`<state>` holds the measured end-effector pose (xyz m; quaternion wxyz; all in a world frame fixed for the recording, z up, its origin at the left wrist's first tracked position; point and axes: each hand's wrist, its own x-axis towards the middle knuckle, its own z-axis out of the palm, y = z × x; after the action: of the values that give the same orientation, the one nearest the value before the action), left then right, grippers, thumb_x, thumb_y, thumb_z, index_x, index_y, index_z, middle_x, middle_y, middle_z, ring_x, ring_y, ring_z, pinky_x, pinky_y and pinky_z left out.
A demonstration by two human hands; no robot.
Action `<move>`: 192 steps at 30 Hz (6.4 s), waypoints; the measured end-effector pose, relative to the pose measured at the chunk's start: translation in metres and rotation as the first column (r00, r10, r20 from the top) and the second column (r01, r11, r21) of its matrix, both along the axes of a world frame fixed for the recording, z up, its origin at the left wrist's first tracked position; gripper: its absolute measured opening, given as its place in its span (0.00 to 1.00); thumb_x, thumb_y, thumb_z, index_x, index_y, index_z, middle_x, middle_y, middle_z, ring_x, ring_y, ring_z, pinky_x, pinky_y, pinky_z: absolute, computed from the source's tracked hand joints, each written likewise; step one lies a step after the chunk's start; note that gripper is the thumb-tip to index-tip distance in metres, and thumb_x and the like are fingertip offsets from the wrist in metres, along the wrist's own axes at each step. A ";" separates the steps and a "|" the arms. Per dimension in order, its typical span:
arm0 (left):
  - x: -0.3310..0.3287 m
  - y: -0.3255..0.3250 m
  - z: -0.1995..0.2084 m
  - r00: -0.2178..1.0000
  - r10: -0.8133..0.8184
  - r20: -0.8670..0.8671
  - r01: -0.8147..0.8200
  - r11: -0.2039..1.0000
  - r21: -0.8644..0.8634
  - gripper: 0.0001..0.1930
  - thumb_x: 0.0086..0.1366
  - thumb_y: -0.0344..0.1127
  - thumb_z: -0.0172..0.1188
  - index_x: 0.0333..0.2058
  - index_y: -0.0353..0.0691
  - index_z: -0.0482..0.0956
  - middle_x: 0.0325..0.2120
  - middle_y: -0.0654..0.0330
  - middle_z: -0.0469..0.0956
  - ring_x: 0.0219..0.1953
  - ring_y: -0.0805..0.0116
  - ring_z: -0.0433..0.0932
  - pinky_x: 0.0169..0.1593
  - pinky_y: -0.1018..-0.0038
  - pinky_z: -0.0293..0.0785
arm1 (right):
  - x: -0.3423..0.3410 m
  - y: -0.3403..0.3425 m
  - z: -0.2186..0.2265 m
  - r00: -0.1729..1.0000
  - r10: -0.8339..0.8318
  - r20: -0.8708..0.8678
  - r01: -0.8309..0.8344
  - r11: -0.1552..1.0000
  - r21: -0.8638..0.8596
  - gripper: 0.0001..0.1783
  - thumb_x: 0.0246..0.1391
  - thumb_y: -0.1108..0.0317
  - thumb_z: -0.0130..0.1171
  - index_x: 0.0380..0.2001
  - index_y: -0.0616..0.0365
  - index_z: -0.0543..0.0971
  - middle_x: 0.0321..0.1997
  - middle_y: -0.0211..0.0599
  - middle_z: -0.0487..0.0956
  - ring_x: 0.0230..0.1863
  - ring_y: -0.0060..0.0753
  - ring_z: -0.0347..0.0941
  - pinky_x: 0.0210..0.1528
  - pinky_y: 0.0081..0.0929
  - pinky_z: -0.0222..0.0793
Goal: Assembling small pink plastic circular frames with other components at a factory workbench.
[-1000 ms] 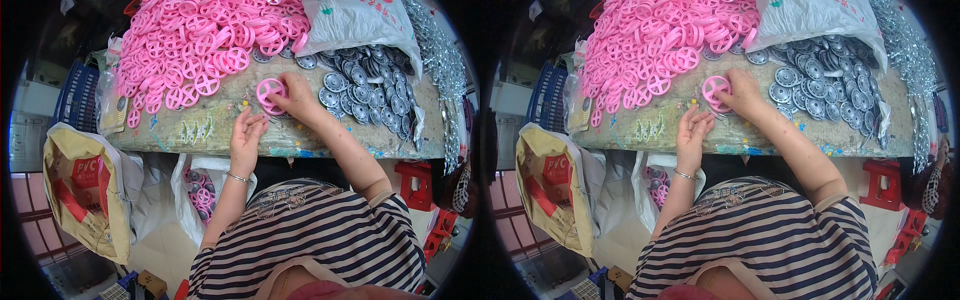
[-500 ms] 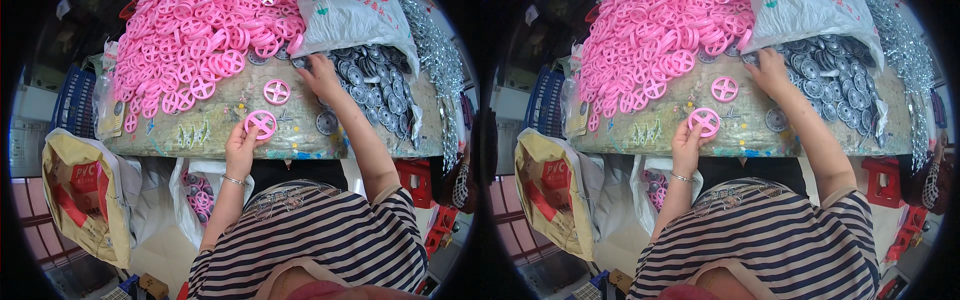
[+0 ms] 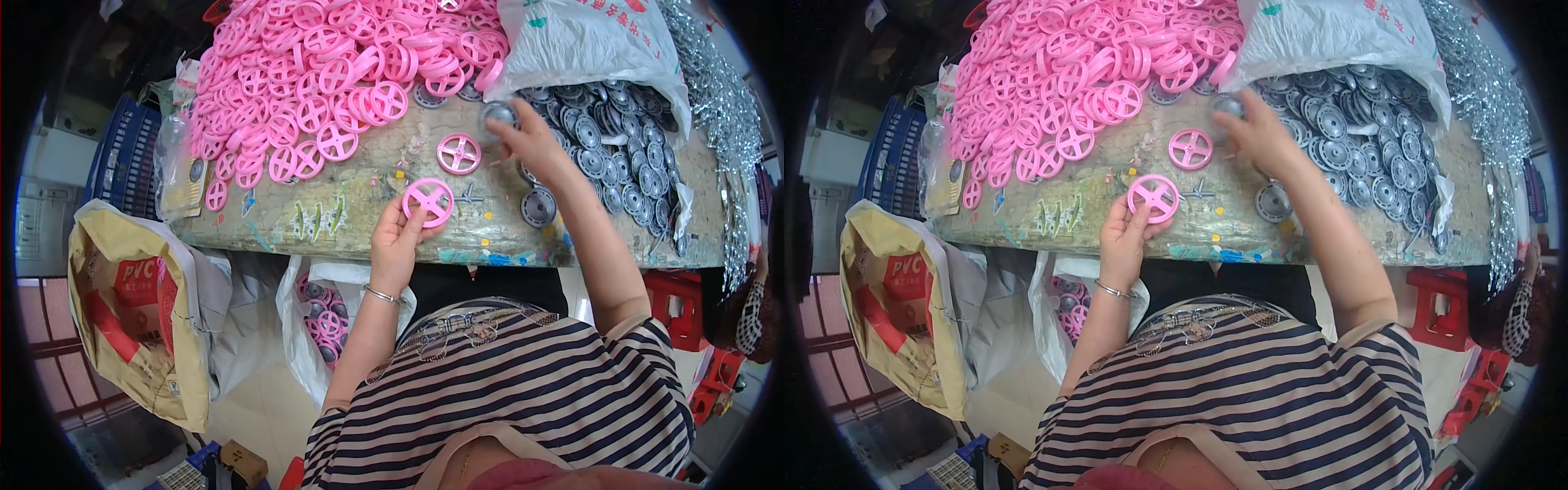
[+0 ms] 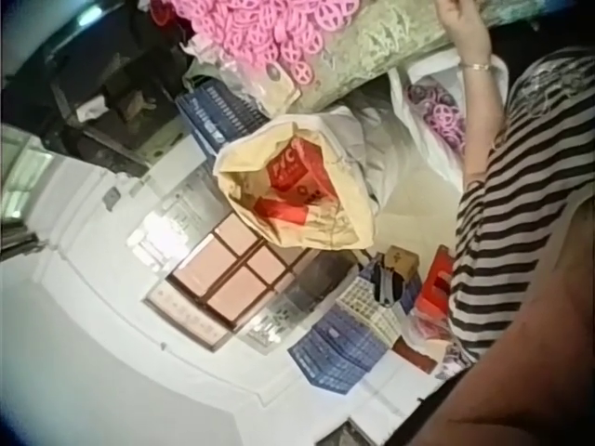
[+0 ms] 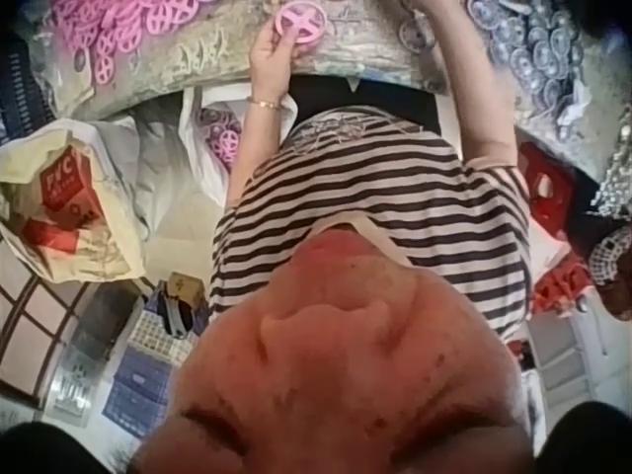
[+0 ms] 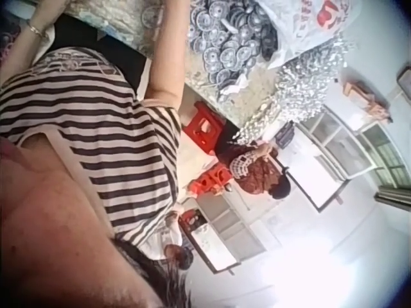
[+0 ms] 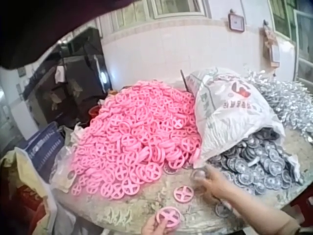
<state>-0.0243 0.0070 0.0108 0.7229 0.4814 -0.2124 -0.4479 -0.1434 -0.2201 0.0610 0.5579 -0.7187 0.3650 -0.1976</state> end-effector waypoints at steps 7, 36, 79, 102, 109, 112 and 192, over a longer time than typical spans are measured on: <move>0.002 -0.001 0.002 0.998 -0.034 -0.047 0.033 0.999 -0.020 0.21 0.66 0.23 0.47 0.58 0.33 0.60 0.50 0.54 0.70 0.50 0.67 0.73 0.50 0.69 0.77 | 0.013 0.096 -0.016 0.947 0.316 0.063 -0.236 0.815 -0.530 0.19 0.55 0.68 0.56 0.51 0.57 0.72 0.37 0.36 0.71 0.37 0.23 0.68 0.37 0.20 0.67; 0.002 0.004 0.000 0.995 0.068 -0.077 -0.070 0.997 -0.018 0.18 0.72 0.37 0.41 0.55 0.32 0.63 0.46 0.53 0.73 0.43 0.65 0.78 0.43 0.69 0.80 | 0.012 0.120 -0.028 0.941 0.271 0.202 -0.298 0.948 0.113 0.15 0.56 0.68 0.57 0.45 0.63 0.73 0.37 0.31 0.77 0.37 0.18 0.72 0.41 0.20 0.70; 0.004 0.001 0.003 0.996 -0.074 0.050 0.071 0.995 0.073 0.14 0.69 0.33 0.48 0.49 0.31 0.67 0.38 0.56 0.76 0.32 0.69 0.80 0.27 0.79 0.78 | -0.007 0.082 0.005 0.960 0.259 -0.107 -0.275 0.942 -0.190 0.16 0.60 0.58 0.52 0.38 0.61 0.77 0.32 0.41 0.76 0.35 0.28 0.72 0.38 0.26 0.67; 0.003 0.005 -0.013 0.972 0.049 0.232 -0.027 0.995 -0.098 0.21 0.55 0.16 0.58 0.49 0.33 0.71 0.56 0.53 0.64 0.56 0.66 0.68 0.57 0.71 0.68 | -0.006 0.029 0.022 0.994 0.067 -0.087 -0.074 0.994 -0.079 0.15 0.61 0.62 0.46 0.43 0.61 0.74 0.33 0.43 0.76 0.23 0.30 0.72 0.26 0.27 0.69; -0.004 -0.002 0.006 0.998 0.055 0.042 -0.050 0.994 -0.096 0.37 0.54 0.13 0.57 0.62 0.33 0.52 0.58 0.50 0.62 0.58 0.63 0.66 0.60 0.69 0.66 | 0.023 0.088 -0.027 0.981 0.191 0.029 -0.159 0.884 -0.440 0.12 0.51 0.67 0.61 0.36 0.62 0.73 0.32 0.36 0.70 0.33 0.28 0.67 0.33 0.28 0.65; -0.001 0.001 0.005 1.000 0.027 -0.003 -0.027 0.998 -0.059 0.38 0.55 0.13 0.55 0.63 0.33 0.51 0.58 0.50 0.63 0.58 0.64 0.66 0.60 0.70 0.66 | 0.023 0.101 -0.022 0.984 0.152 0.096 -0.109 0.929 -0.354 0.15 0.49 0.66 0.61 0.37 0.65 0.74 0.36 0.45 0.72 0.37 0.42 0.70 0.39 0.34 0.67; 0.006 0.002 0.001 0.996 -0.075 -0.056 0.068 0.990 -0.120 0.19 0.69 0.28 0.44 0.58 0.33 0.60 0.51 0.56 0.68 0.51 0.67 0.71 0.52 0.67 0.76 | 0.026 0.089 -0.014 0.944 0.330 -0.025 -0.324 0.905 -0.276 0.20 0.50 0.70 0.62 0.48 0.60 0.75 0.34 0.35 0.75 0.33 0.23 0.69 0.37 0.22 0.67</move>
<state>-0.0183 0.0092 0.0123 0.7395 0.4163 -0.2337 -0.4745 -0.1170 -0.1310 0.0470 0.4816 -0.8380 0.2020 -0.1583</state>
